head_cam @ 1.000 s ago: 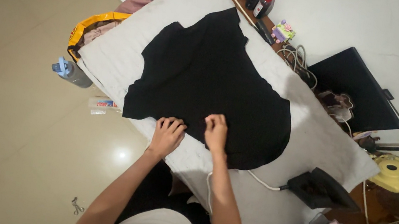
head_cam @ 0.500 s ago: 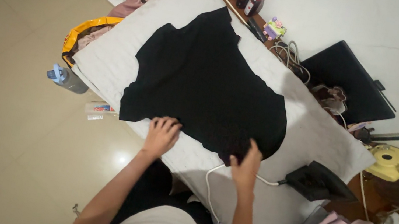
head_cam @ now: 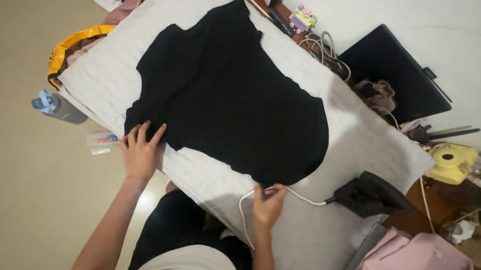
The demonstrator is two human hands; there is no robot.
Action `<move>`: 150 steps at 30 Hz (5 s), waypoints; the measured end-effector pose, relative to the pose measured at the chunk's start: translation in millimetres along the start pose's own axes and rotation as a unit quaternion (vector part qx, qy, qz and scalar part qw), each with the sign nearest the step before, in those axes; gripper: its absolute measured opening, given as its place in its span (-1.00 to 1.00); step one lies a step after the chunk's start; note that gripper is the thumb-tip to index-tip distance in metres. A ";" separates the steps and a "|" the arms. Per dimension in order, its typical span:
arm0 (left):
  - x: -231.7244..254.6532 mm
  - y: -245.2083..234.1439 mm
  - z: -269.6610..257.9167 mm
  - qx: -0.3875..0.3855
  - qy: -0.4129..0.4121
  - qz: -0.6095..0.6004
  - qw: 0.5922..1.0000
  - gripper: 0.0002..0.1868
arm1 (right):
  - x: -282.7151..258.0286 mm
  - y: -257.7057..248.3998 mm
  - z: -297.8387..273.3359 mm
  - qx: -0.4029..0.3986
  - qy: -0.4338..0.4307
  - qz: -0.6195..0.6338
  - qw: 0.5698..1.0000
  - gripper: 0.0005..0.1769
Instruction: Folding a pink shirt and سپس ironing a black sweatshirt on a flat surface.
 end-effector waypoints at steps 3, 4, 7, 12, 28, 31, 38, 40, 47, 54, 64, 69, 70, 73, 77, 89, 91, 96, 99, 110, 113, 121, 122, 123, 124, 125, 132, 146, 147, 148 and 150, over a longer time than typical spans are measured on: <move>0.7 -3.5 -2.5 -0.013 -0.001 0.039 0.999 -0.41 | 9.8 0.8 7.6 0.013 -0.073 0.032 0.997 -0.45; 1.9 -5.2 -3.3 -0.002 0.004 0.058 0.998 -0.41 | -4.3 -3.2 3.9 -0.001 -0.026 -0.009 1.000 -0.31; 1.9 -8.4 -4.2 0.020 0.022 0.069 0.997 -0.42 | -17.0 -4.2 -5.5 0.015 -0.033 -0.058 0.998 -0.31; -7.2 -13.9 -0.6 0.047 0.058 0.043 0.996 -0.44 | 1.6 -3.0 -10.4 0.065 -0.192 -0.116 0.972 -0.75; 12.6 -72.1 27.8 -0.095 0.159 0.043 0.982 -0.37 | -19.0 -46.6 -5.5 -0.143 0.044 -0.209 0.966 -0.57; 94.0 -76.1 54.4 -0.138 0.179 -0.129 0.965 -0.55 | 6.5 -39.4 10.4 -0.114 0.040 -0.117 0.986 -0.42; 373.5 24.9 81.9 -0.281 0.305 -0.229 0.881 -0.68 | -31.9 -11.0 -14.2 0.074 -0.001 -0.112 0.991 -0.62; 408.6 90.5 88.9 -0.269 0.279 -0.158 0.908 -0.61 | -12.0 -5.1 -13.4 0.075 -0.016 -0.103 0.992 -0.69; 441.3 194.0 98.2 -0.186 0.185 0.028 0.965 -0.58 | -18.0 -7.8 -33.7 0.056 0.003 -0.092 0.994 -0.73; 453.7 120.1 95.1 -0.198 0.220 0.083 0.952 -0.60 | -25.2 -14.6 -29.4 0.063 -0.030 -0.095 0.993 -0.65; 412.5 137.5 91.4 -0.263 0.290 -0.356 0.848 -0.70 | 59.7 -35.1 -11.2 0.090 -0.033 0.166 0.981 -0.67; 325.4 54.3 56.2 -0.210 0.343 -0.305 0.864 -0.75 | 102.3 -113.4 -4.3 0.380 -0.036 0.204 0.902 -0.67; 313.8 52.1 43.5 -0.191 0.371 -0.243 0.876 -0.62 | 93.7 -123.5 1.0 0.375 -0.054 0.206 0.902 -0.57; 296.0 52.6 13.1 -0.155 0.421 -0.125 0.885 -0.37 | 59.2 -138.1 18.5 0.357 -0.109 0.152 0.915 -0.33; 289.4 57.2 4.8 -0.106 0.440 -0.079 0.888 -0.27 | 67.0 -128.5 62.5 0.399 -0.099 0.115 0.904 -0.23; -14.8 -15.9 85.5 0.144 -0.182 -0.097 0.968 -0.24 | -113.7 -223.5 61.6 0.073 -0.174 -0.169 0.967 -0.45; -23.1 -34.6 91.3 0.057 -0.217 -0.111 0.968 -0.33 | -156.6 -177.1 60.6 0.009 -0.199 -0.226 0.953 -0.43; -57.6 2.8 107.8 -0.056 -0.219 -0.220 0.949 -0.35 | -178.3 -48.4 95.9 -0.172 -0.264 -0.354 0.880 -0.41; -85.2 21.6 110.3 -0.010 -0.193 -0.303 0.933 -0.50 | -193.6 -10.2 108.1 -0.162 -0.347 -0.339 0.860 -0.34; -98.2 -24.8 173.3 -0.070 -0.191 -0.348 0.915 -0.36 | -166.0 -55.5 162.3 -0.054 -0.150 -0.301 0.940 -0.27; -80.8 -30.7 234.6 -0.045 -0.146 -0.319 0.935 -0.25 | -206.6 -47.3 130.4 -0.230 -0.098 -0.302 0.920 -0.31; -70.5 12.7 301.5 -0.100 -0.145 -0.294 0.939 -0.46 | -225.7 -17.3 163.3 -0.018 -0.078 -0.227 0.971 -0.31; -74.8 17.0 304.9 -0.099 -0.149 -0.297 0.938 -0.51 | -232.4 -14.3 165.0 -0.046 -0.097 -0.233 0.967 -0.30; -78.2 18.7 307.9 -0.097 -0.150 -0.297 0.938 -0.51 | -237.4 -10.8 164.0 -0.045 -0.100 -0.233 0.966 -0.30; -81.3 21.0 310.8 -0.096 -0.147 -0.299 0.938 -0.51 | -243.2 -4.7 162.7 -0.080 -0.130 -0.253 0.955 -0.29; -83.4 25.0 310.3 -0.098 -0.145 -0.301 0.937 -0.52 | -246.3 0.6 159.0 -0.114 -0.159 -0.274 0.942 -0.27; -91.1 45.6 340.3 -0.181 -0.161 -0.389 0.889 -0.35 | -280.9 27.0 191.9 -0.111 0.022 -0.220 0.969 -0.30; -67.5 -29.0 328.8 -0.142 -0.182 -0.382 0.895 -0.62 | -346.8 124.5 240.5 -0.180 -0.133 -0.248 0.942 -0.37; -69.5 -19.8 330.6 -0.141 -0.184 -0.382 0.895 -0.62 | -356.9 125.7 240.2 -0.181 -0.134 -0.249 0.942 -0.37; -72.0 -11.2 332.3 -0.128 -0.190 -0.378 0.897 -0.61 | -369.0 126.8 239.2 -0.167 -0.168 -0.271 0.933 -0.35; -76.7 -0.8 331.6 -0.116 -0.198 -0.372 0.899 -0.61 | -389.7 129.2 235.7 -0.155 -0.201 -0.292 0.922 -0.33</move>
Point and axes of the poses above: each hand's wrist, its own z-axis towards the middle knuckle, its own y-axis out of the palm, x = y × z, the point moved 3 cm from there along z, towards the middle knuckle, and after that the axes turned 12 degrees about -x, right-handed, at the moved point
